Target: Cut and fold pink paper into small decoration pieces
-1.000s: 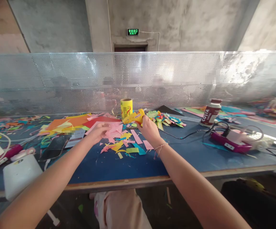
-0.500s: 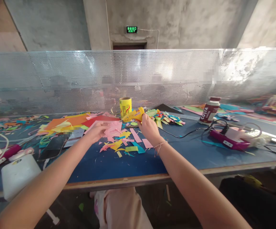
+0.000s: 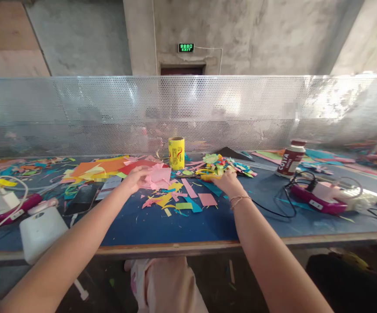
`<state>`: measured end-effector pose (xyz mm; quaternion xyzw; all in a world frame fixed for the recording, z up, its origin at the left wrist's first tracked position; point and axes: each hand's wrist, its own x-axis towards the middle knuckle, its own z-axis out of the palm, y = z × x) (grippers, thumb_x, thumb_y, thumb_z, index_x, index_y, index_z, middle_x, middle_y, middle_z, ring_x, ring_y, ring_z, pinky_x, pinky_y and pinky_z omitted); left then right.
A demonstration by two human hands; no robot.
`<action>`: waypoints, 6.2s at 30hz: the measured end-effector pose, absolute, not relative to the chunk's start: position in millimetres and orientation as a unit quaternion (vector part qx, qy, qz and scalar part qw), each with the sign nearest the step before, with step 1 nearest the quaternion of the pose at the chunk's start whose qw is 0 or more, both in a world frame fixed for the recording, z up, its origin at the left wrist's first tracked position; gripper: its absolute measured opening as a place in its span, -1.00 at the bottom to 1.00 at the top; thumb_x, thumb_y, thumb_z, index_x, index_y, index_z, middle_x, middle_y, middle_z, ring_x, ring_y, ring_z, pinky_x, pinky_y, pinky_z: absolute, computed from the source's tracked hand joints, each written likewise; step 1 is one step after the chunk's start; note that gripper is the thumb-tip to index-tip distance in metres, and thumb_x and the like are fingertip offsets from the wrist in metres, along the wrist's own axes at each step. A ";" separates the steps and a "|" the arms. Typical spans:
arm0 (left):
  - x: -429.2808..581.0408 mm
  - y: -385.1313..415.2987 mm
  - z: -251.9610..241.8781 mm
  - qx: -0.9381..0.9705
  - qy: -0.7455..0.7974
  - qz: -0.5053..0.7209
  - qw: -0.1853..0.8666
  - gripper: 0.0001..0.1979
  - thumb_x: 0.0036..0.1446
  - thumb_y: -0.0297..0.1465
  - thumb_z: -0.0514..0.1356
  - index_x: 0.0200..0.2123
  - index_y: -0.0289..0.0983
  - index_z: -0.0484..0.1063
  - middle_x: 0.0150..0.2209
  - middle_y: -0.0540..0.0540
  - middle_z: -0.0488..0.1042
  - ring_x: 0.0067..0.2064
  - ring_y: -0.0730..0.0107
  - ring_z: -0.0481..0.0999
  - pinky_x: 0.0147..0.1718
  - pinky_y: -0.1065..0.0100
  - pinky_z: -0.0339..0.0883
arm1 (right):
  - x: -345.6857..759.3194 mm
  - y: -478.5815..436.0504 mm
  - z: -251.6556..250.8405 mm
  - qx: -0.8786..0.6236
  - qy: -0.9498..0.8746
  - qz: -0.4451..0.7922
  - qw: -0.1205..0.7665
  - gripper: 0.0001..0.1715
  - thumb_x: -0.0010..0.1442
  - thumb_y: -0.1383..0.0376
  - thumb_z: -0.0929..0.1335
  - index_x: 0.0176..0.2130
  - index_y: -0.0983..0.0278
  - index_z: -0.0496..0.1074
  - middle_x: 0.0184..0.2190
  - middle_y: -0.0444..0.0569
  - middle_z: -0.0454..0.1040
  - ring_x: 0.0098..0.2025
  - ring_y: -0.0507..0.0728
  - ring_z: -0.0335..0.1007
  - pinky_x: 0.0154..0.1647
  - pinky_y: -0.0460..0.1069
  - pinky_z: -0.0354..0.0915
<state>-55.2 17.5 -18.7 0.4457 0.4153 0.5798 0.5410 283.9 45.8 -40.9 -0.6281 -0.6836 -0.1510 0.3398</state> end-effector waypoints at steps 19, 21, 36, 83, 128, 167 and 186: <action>-66.4 27.7 -20.6 0.399 0.454 0.634 0.483 -0.69 -0.36 -0.46 0.33 -0.45 -0.29 0.33 -0.58 0.06 0.35 -0.58 0.61 0.28 -0.61 0.51 0.11 | 122.9 5.3 -25.5 -0.333 -0.908 0.146 0.209 -0.81 0.07 0.39 0.26 -0.35 0.28 0.46 -0.39 -0.05 0.50 -0.35 0.06 0.42 -0.31 -0.08 0.30; -66.5 27.4 -20.5 0.410 0.456 0.622 0.487 -0.71 -0.35 -0.47 0.33 -0.46 -0.30 0.35 -0.56 0.04 0.37 -0.58 0.61 0.29 -0.61 0.51 0.10 | 130.0 13.6 -28.7 -0.381 -0.845 0.267 0.264 -0.87 0.06 0.36 0.29 -0.39 0.29 0.44 -0.46 -0.08 0.48 -0.41 0.05 0.44 -0.38 -0.08 0.34; -56.0 21.5 -27.3 0.479 0.460 0.562 0.493 -0.69 -0.34 -0.47 0.32 -0.40 -0.29 0.35 -0.49 0.01 0.42 -0.54 0.58 0.35 -0.59 0.52 0.17 | 150.3 20.3 -17.9 -0.353 -0.535 0.586 0.496 -0.84 0.00 0.53 0.29 -0.39 0.34 0.41 -0.54 -0.11 0.43 -0.53 -0.06 0.37 -0.38 -0.14 0.37; -49.6 15.0 -22.8 0.500 0.461 0.557 0.477 -0.70 -0.33 -0.46 0.30 -0.41 -0.28 0.34 -0.50 0.02 0.40 -0.52 0.56 0.35 -0.59 0.51 0.17 | 151.6 23.0 -19.8 -0.278 -0.522 0.569 0.571 -0.63 -0.19 0.40 0.44 -0.29 0.28 0.39 -0.54 -0.21 0.34 -0.49 -0.09 0.29 -0.40 -0.13 0.27; -44.5 9.4 -20.5 0.521 0.450 0.541 0.483 -0.70 -0.29 -0.41 0.33 -0.40 -0.28 0.37 -0.38 -0.05 0.44 -0.43 0.53 0.39 -0.55 0.52 0.21 | 140.0 23.5 -28.9 -0.338 -0.592 0.477 0.555 -0.72 -0.21 0.24 0.45 -0.51 0.29 0.28 -0.57 -0.20 0.33 -0.50 -0.06 0.27 -0.39 -0.09 0.28; -43.9 4.1 -14.8 0.523 0.435 0.533 0.503 -0.67 -0.30 -0.41 0.34 -0.36 -0.28 0.37 -0.36 -0.04 0.43 -0.44 0.56 0.38 -0.54 0.52 0.20 | 141.7 17.4 -21.0 -0.338 -0.550 0.529 0.551 -0.70 -0.20 0.29 0.43 -0.51 0.28 0.22 -0.55 -0.21 0.29 -0.49 -0.07 0.27 -0.42 -0.11 0.21; -45.9 10.7 -20.4 0.535 0.418 0.535 0.502 -0.70 -0.25 -0.43 0.33 -0.36 -0.29 0.38 -0.36 -0.03 0.43 -0.47 0.58 0.37 -0.57 0.50 0.17 | 138.7 17.2 -23.7 -0.326 -0.536 0.560 0.542 -0.67 -0.20 0.32 0.44 -0.49 0.26 0.19 -0.53 -0.21 0.28 -0.48 -0.06 0.26 -0.42 -0.08 0.19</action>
